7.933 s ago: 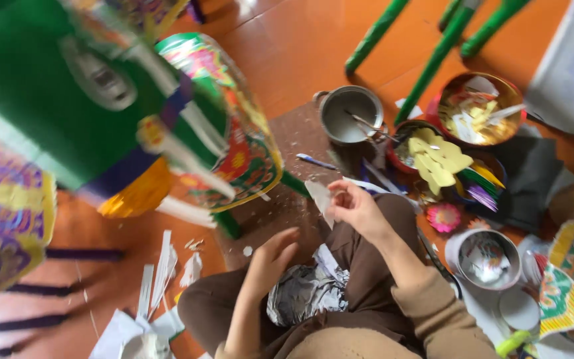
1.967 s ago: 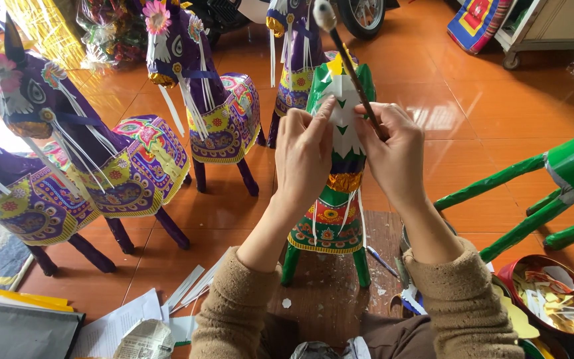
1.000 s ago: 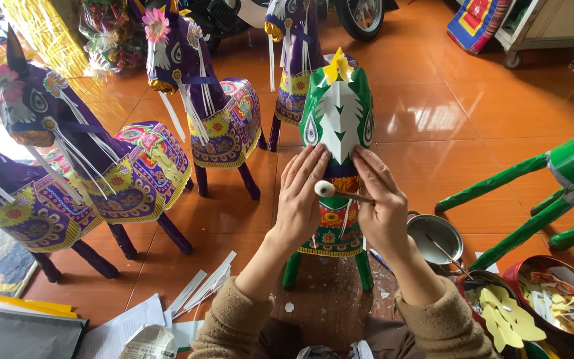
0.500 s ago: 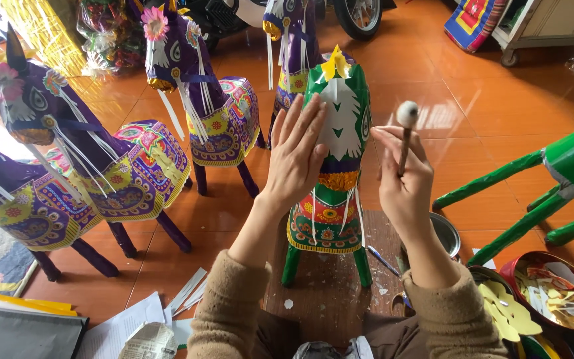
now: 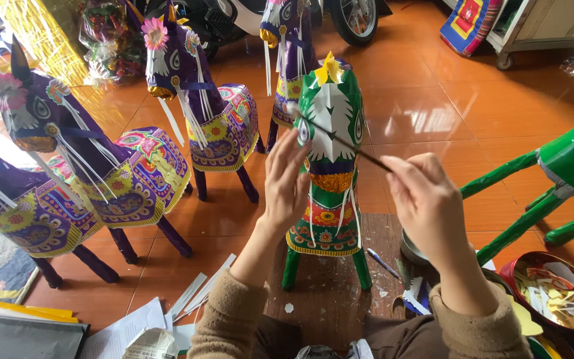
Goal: Decorating paper-mache horses with paper strips and artificial flowers
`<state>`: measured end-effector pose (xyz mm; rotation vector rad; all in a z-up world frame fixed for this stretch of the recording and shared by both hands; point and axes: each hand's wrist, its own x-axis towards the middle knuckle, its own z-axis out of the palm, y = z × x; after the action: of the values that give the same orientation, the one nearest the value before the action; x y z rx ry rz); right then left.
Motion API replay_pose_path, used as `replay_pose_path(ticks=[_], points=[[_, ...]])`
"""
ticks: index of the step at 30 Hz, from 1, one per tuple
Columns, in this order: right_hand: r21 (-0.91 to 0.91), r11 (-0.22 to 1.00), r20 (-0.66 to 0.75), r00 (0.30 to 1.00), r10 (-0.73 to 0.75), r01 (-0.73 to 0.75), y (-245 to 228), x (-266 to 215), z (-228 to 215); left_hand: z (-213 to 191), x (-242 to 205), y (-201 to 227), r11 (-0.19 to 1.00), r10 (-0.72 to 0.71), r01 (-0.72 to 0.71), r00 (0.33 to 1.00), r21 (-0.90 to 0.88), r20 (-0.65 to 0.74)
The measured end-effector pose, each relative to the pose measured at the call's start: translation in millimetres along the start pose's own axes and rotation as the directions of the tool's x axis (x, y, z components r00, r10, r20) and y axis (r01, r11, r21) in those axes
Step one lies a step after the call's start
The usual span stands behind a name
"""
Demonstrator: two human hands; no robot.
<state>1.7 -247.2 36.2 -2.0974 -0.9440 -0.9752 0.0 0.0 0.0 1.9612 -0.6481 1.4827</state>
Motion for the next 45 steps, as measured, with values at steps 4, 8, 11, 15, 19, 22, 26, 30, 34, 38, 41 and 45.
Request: replay_pose_path(ticks=[4, 8, 11, 15, 19, 22, 26, 30, 34, 38, 41, 45], points=[[-0.163, 0.985, -0.063, 0.996, -0.070, 0.059, -9.1, -0.9, -2.4, -1.1, -13.7, 7.2, 0.999, 0.010, -0.011, 1.000, 0.036, 0.028], [0.049, 0.999, -0.091, 0.996, 0.002, 0.002, -6.6, 8.3, 6.0, 0.8, -13.7, 10.2, 0.998, 0.016, -0.018, 0.999, 0.059, 0.037], [0.217, 0.976, -0.097, 0.995, 0.016, 0.006, 0.4, 14.0, 30.1, 1.2, -15.3, 13.1, 0.998, 0.016, -0.018, 0.999, 0.062, 0.037], [0.396, 0.916, -0.091, 0.995, -0.037, 0.070, -20.7, 25.1, 42.2, 1.7, -21.3, 14.4, 0.998, 0.008, -0.009, 1.000, 0.056, 0.021], [0.360, 0.929, -0.129, 0.991, -0.044, 0.088, -7.3, 11.2, 41.0, -2.1, -20.2, 14.0, 1.000, -0.007, 0.006, 0.999, -0.010, -0.034], [0.343, 0.939, -0.145, 0.986, 0.086, -0.031, 15.4, -6.2, 30.8, -3.5, -15.2, 7.9, 0.995, -0.079, 0.075, 0.994, -0.067, -0.071], [0.562, 0.720, 0.041, 0.882, 0.468, -0.408, 58.0, -51.7, 38.2, 1.3, -9.5, 5.0, 0.997, -0.073, 0.073, 0.997, 0.014, -0.025], [0.395, 0.587, 0.154, 0.681, 0.716, -0.707, 113.6, -132.3, 52.3, 3.4, -10.1, 5.6, 0.994, -0.070, 0.070, 0.998, 0.089, -0.007], [-0.132, 0.511, 0.158, 0.491, 0.857, -0.849, 219.8, -269.8, 69.6, 4.4, -7.2, -1.1, 0.993, -0.027, 0.031, 0.999, 0.116, -0.031], [-0.289, 0.504, 0.185, 0.469, 0.863, -0.814, 260.9, -358.1, 74.9, -0.2, 3.7, 4.7, 0.975, 0.021, -0.013, 0.999, 0.221, -0.035], [-0.381, 0.484, 0.306, 0.386, 0.870, -0.788, 245.7, -339.9, 75.2, -6.6, 11.7, 23.6, 0.976, -0.041, 0.029, 0.998, 0.214, 0.048], [-0.597, 0.540, 0.376, 0.387, 0.842, -0.594, 259.6, -324.3, 97.5, -11.2, 12.2, 31.9, 0.976, -0.162, 0.154, 0.986, 0.153, 0.039]])
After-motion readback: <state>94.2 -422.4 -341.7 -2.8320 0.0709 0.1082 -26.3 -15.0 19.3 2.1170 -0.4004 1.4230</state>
